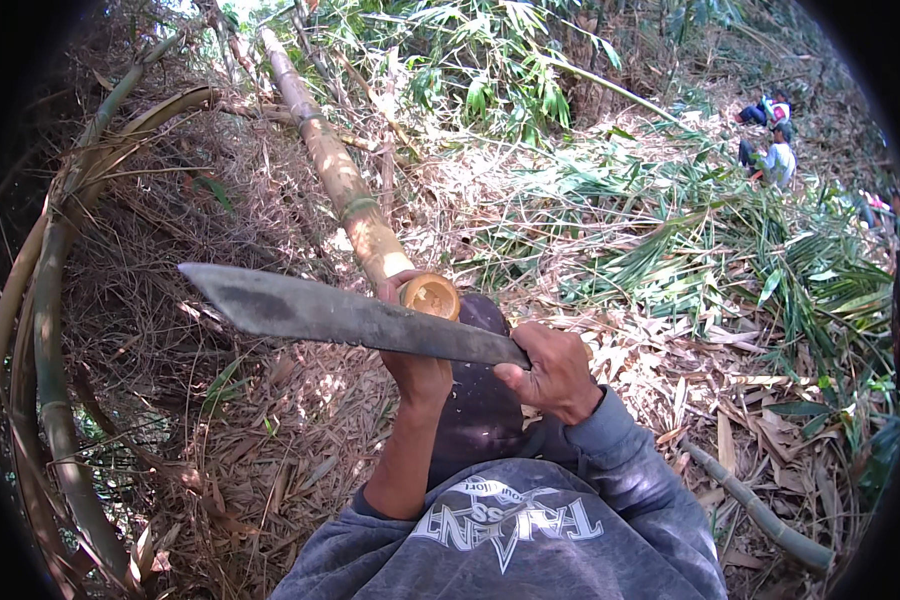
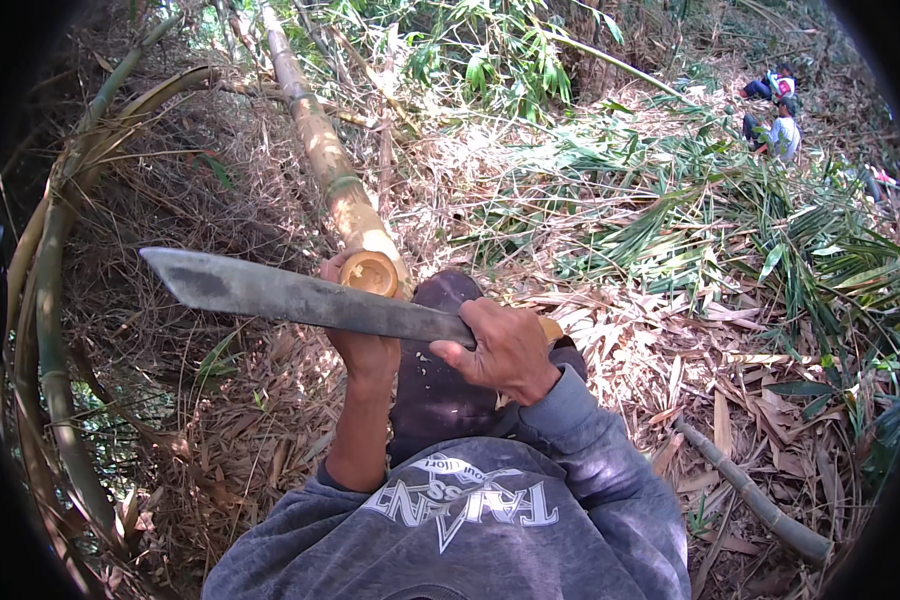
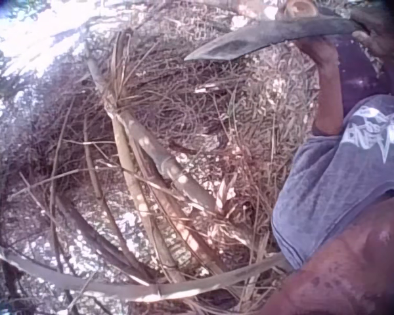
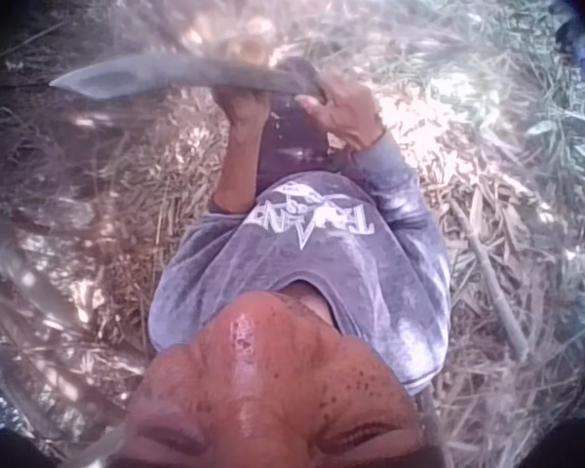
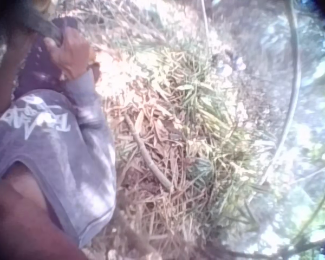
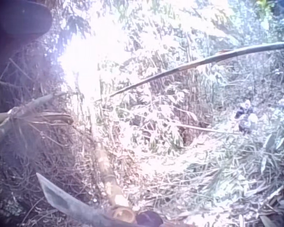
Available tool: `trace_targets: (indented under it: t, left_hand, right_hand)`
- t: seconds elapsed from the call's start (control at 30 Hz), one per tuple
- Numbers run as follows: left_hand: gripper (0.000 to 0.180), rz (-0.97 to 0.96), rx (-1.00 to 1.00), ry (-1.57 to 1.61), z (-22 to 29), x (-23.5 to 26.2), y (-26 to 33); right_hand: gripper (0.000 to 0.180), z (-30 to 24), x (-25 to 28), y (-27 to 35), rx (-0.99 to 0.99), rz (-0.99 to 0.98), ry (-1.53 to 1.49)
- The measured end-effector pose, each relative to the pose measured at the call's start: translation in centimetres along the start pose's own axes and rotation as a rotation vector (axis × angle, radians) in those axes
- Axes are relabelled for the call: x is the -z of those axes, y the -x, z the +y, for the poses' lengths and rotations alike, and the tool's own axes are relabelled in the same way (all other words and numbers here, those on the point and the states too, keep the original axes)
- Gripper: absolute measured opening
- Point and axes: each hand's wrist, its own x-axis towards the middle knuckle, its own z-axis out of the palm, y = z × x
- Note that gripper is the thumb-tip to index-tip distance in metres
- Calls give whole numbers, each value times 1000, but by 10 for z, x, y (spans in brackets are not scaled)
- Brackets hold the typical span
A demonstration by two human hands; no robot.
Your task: The person uses a large machete to cut a section of bamboo in a forest setting. They repeatedly strike the bamboo stalk to sever it, then hold the cut piece to inspect the cross-section.
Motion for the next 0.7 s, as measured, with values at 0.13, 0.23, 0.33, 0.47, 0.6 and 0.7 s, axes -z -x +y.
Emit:
trace_targets:
  t: [0.13, 0.23, 0.33, 0.47, 0.6, 0.7]
  left_hand:
    - [33, 10, -31, -64, -5, 2, 3]
    - [33, 131, 395, 319, 4, -1, 6]
    - [35, 14, 445, 480, 3, 13, 3]
    - [43, -168, 278, 507, 69, 24, -26]
    - [47, -235, 606, 591, 48, 20, -29]
    - [50, -260, 672, 502, 29, 6, -19]
  right_hand:
    - [67, 24, -10, -2, 15, 20, 13]
    - [61, 50, -12, 5, 23, 19, 67]
    - [48, 79, -16, 20, -158, 24, 106]
    - [29, 178, 15, 92, -279, -129, 656]
    - [38, 118, 28, 84, -611, 73, 127]
    - [38, 78, 25, 64, -319, 122, 23]
